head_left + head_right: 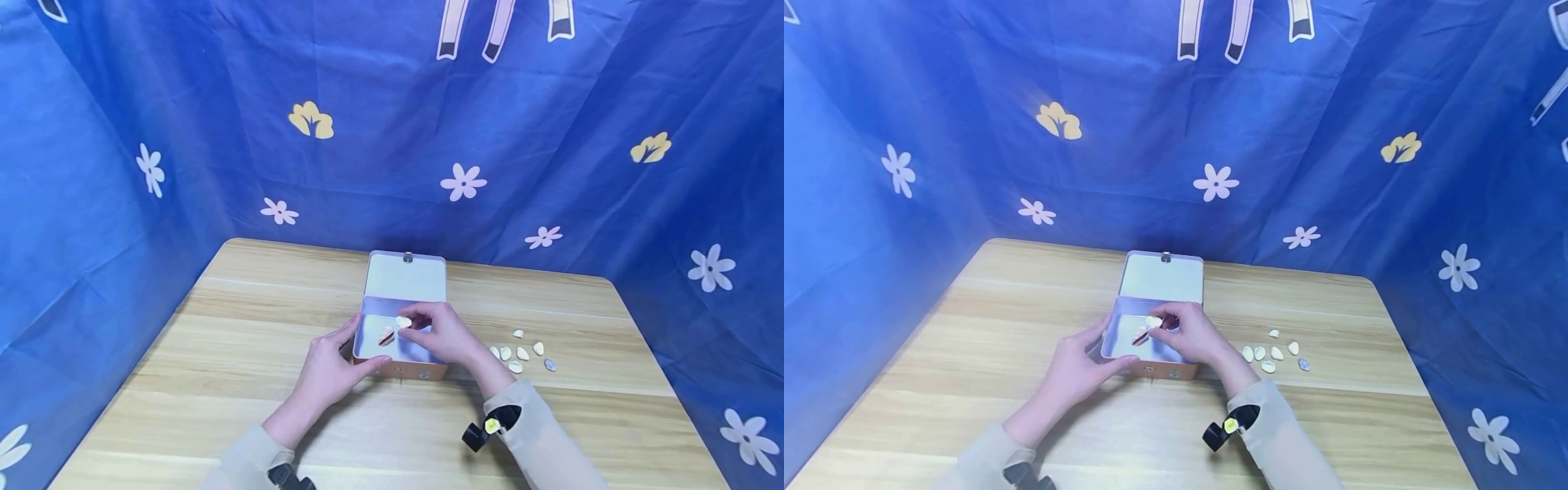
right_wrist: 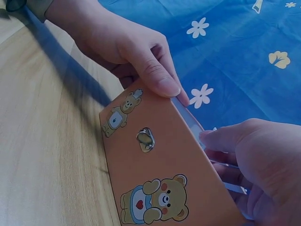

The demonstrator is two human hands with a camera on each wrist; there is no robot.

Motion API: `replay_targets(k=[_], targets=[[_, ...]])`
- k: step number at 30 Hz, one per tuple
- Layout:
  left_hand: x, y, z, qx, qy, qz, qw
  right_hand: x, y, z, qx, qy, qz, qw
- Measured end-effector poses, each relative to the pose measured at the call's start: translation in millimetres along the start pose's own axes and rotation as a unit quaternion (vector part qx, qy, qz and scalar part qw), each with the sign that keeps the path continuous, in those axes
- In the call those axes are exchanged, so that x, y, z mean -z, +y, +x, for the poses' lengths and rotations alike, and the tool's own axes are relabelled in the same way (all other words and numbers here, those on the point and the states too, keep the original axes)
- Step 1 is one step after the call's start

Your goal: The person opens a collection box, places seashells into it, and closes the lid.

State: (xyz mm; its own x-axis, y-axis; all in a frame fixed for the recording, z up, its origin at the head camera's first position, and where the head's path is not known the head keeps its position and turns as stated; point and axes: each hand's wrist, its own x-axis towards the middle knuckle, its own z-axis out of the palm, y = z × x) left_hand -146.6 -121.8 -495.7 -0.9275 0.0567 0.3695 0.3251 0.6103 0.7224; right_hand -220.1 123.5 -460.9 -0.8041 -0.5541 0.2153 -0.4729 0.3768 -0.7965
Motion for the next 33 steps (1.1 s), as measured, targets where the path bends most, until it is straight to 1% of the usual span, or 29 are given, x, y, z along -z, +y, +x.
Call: replay_targets(k=[5, 14, 16, 22, 26, 30, 33], targets=[[-1.1, 0.0, 0.5, -0.001, -0.001, 0.002, 1.0000, 0.4, 0.4, -0.5, 0.003, -0.012, -0.008, 0.9999], [-3.0, 1.9, 1.9, -0.005, -0.002, 0.007, 1.0000, 1.5, -2.6, -1.1, 0.007, -0.030, -0.038, 0.9988], [-3.5, 1.8, 2.3, -0.006, -0.002, 0.006, 1.0000, 2.9, -3.8, -2.1, 0.007, -0.034, -0.037, 0.9987], [-4.2, 0.3, 2.7, -0.007, 0.000, -0.001, 1.0000, 11.5, -7.3, -5.6, 0.002, -0.044, -0.015, 0.9989], [-4.0, -2.2, 2.8, -0.011, 0.006, -0.003, 0.9999, 20.5, -9.0, -11.6, 0.008, -0.033, -0.018, 0.9993], [-3.3, -4.4, 2.4, -0.011, 0.008, -0.005, 0.9999, 33.3, -10.7, -22.1, 0.020, 0.000, -0.017, 0.9997], [-2.8, -6.3, 1.5, -0.010, 0.008, -0.009, 0.9999, 43.8, -10.4, -31.3, 0.022, 0.028, -0.007, 0.9993]])
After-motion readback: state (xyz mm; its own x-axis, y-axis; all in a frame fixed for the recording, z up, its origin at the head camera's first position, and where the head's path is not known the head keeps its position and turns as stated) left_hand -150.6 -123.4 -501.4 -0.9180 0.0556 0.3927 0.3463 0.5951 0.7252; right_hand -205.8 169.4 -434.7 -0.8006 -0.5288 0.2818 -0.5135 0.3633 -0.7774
